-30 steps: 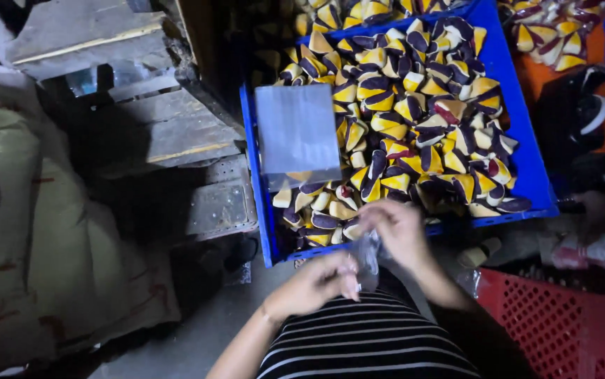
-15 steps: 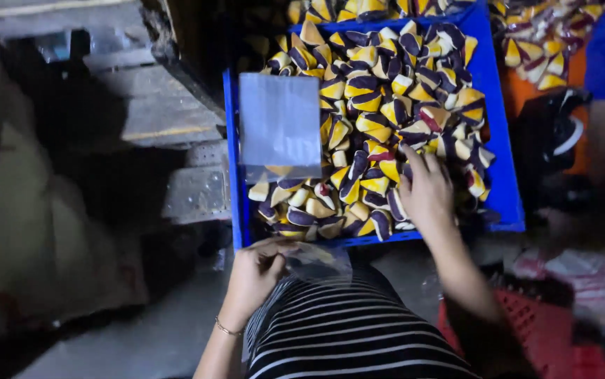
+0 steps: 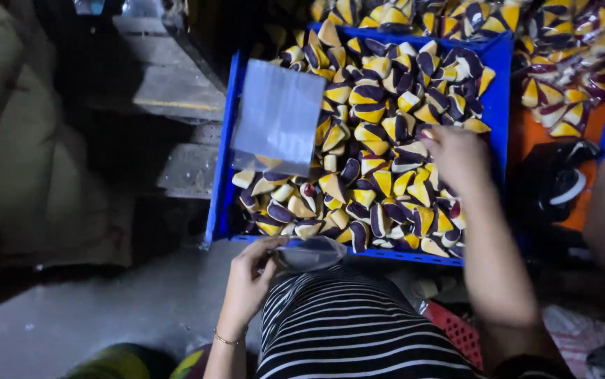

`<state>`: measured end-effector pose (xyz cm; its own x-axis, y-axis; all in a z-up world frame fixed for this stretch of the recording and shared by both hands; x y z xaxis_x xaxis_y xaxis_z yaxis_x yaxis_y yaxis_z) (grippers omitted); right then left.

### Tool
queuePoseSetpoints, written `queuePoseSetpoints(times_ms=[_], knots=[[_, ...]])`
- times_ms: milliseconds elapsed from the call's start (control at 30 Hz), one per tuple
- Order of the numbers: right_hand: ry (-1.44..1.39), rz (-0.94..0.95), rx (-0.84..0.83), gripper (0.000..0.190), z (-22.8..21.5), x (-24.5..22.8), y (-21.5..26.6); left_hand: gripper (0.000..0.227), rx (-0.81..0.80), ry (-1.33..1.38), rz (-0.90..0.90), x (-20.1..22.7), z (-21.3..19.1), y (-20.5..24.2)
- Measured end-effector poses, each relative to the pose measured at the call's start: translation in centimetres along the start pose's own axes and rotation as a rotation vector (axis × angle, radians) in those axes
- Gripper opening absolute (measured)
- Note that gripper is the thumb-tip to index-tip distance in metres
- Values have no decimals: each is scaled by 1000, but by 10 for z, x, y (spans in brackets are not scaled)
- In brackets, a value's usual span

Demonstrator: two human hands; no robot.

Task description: The person repeatedly picks up small, triangular, multi-colored sweets from a blue crate and places them into clear plastic bags. The person holds the bag open with one hand while adding sweets with the other, continuing this process for the duration of the clip.

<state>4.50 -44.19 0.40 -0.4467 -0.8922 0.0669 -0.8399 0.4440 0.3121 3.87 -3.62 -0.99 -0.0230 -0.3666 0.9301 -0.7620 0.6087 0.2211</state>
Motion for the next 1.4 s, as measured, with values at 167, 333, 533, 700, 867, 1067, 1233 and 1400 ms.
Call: queuePoseSetpoints(times_ms=[167,333,533,700,867,1067,1233,1400], knots=[[-318,-22,-132,53,-36,-44,34,41,68,175,-136,-6,19,11],[-170,-249,121,55,26,-25,30,38,69,93,-75,3,27,13],[-537,-692,585,16,26,-116,88,35,32,125,-109,-1,21,5],[-410,-682,728,17,78,-136,81,33,-42,75,-168,-6,4,-16],[-712,-897,325,14,13,-165,120,29,-355,-298,-89,25,-3,-82],[-783,-759,321,18,19,-175,148,20,-413,-1009,610,133,53,-32],[-868,-636,307,21,36,-175,174,27,-664,-498,867,115,35,-17],[-924,-557,281,25,24,-182,196,88,-421,471,268,48,-17,-72]])
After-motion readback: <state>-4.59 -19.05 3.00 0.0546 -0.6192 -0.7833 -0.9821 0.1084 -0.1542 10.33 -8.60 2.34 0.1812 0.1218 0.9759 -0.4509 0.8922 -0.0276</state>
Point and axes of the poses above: each hand's wrist, its own y-axis away from the middle knuckle, its own z-axis out of the palm, x = y × z, the point moved 6 cm from there along -y, towards the middle knuckle, and after that the axes turned 10 degrees about -x, right-handed, at the moved point
